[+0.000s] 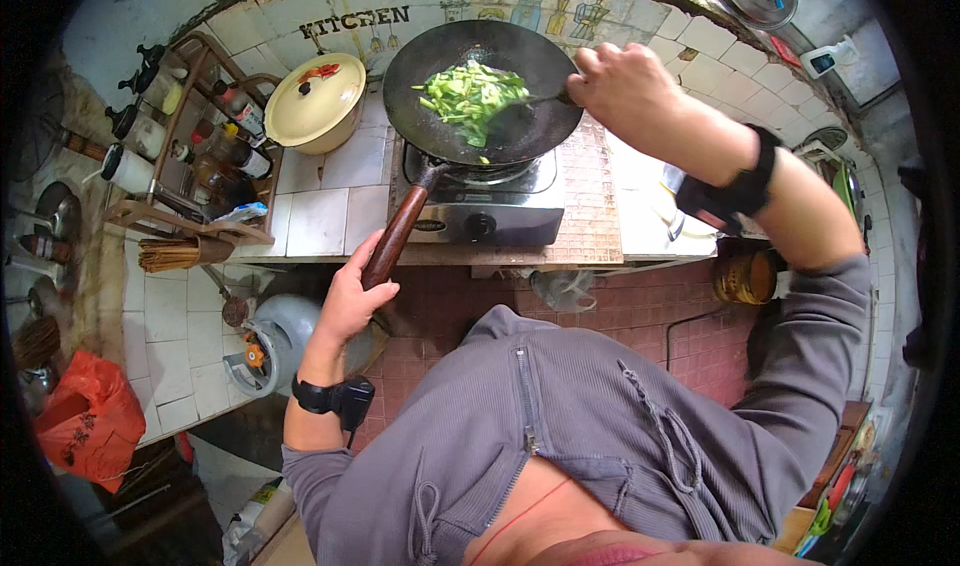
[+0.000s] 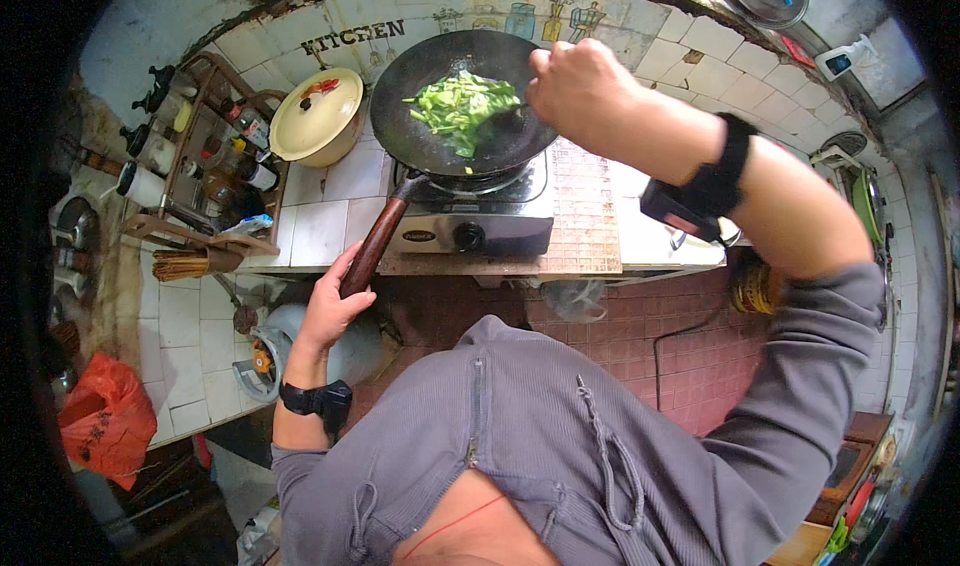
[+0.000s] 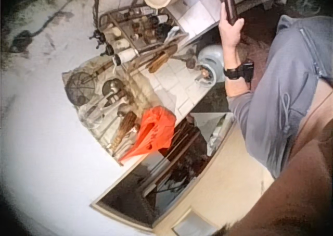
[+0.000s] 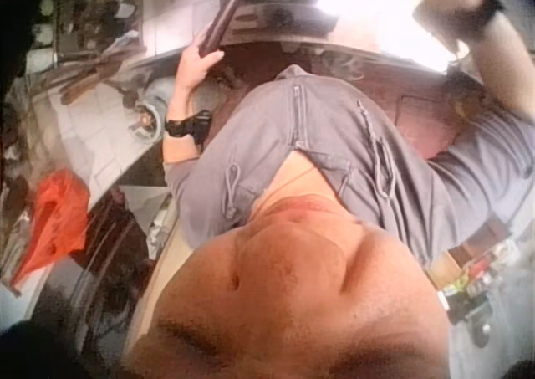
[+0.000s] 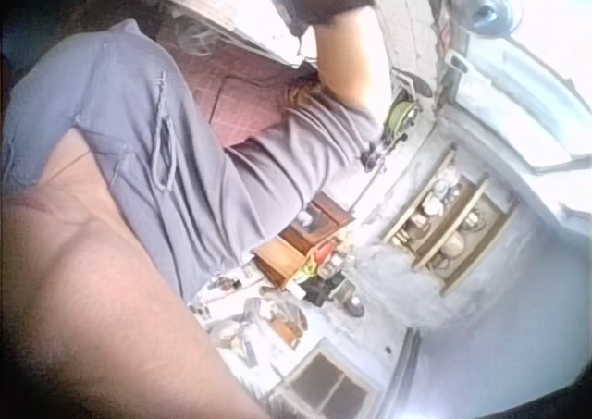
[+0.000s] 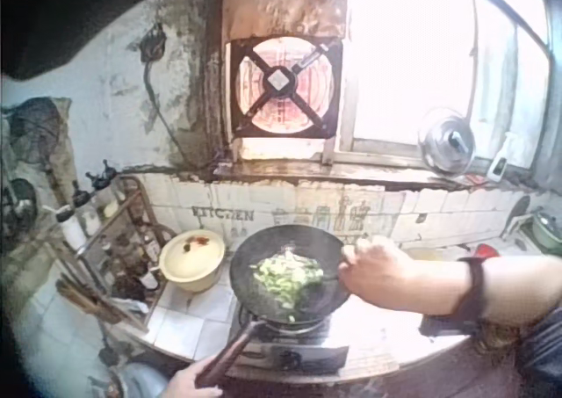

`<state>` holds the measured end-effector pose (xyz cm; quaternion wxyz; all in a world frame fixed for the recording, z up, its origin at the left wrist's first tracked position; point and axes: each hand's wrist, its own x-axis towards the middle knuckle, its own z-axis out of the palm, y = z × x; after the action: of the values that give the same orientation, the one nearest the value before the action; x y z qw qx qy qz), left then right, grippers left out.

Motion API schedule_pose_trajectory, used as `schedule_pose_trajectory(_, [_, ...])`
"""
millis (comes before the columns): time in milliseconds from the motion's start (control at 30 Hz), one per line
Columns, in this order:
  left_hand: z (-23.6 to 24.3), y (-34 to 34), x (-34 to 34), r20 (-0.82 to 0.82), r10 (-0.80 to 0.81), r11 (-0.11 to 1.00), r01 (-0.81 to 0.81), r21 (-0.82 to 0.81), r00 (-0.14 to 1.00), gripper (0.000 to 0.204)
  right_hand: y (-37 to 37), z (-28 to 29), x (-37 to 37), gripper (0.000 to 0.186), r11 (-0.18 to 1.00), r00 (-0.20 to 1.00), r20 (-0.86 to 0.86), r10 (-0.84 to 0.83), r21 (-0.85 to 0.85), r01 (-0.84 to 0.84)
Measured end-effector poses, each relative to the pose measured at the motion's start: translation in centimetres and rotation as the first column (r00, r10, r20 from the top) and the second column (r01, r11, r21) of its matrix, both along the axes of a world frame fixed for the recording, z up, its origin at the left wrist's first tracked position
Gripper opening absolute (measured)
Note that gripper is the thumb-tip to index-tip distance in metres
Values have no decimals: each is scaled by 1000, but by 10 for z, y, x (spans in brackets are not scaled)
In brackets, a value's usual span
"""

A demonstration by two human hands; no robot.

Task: The person transfers cooked fries from a wok to a plate, then adds oil to the wok. They chop green onions and leafy greens on a cutting board, add them to the wok, and stir-fry the vegetables with a spatula.

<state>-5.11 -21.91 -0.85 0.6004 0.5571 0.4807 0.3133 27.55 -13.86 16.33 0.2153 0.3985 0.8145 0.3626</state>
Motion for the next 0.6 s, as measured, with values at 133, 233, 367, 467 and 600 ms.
schedule_pose_trajectory(133, [2, 0, 0, -3, 13, 999, -13, -36, 1000, 69, 35, 17, 30, 17, 935, 927, -129, -352, -98, 342])
schedule_pose_trajectory(233, [0, -1, 1, 5, 17, 1000, -17, -11, 1000, 69, 64, 52, 65, 25, 814, 798, -217, -562, -317, 487])
schedule_pose_trajectory(367, [-1, -1, 1, 19, 32, 999, -32, -13, 999, 69, 110, 16, 97, 23, 458, 325, -330, -886, -721, 520])
schedule_pose_trajectory(467, [-1, -1, 0, 7, 38, 996, -38, -81, 999, 69, 111, -70, 114, 27, 373, 26, -377, -926, -899, 231])
schedule_pose_trajectory(600, [1, -1, 1, 43, 35, 998, -33, -55, 998, 68, 91, -114, 112, 30, 729, 269, -682, -680, -670, 143])
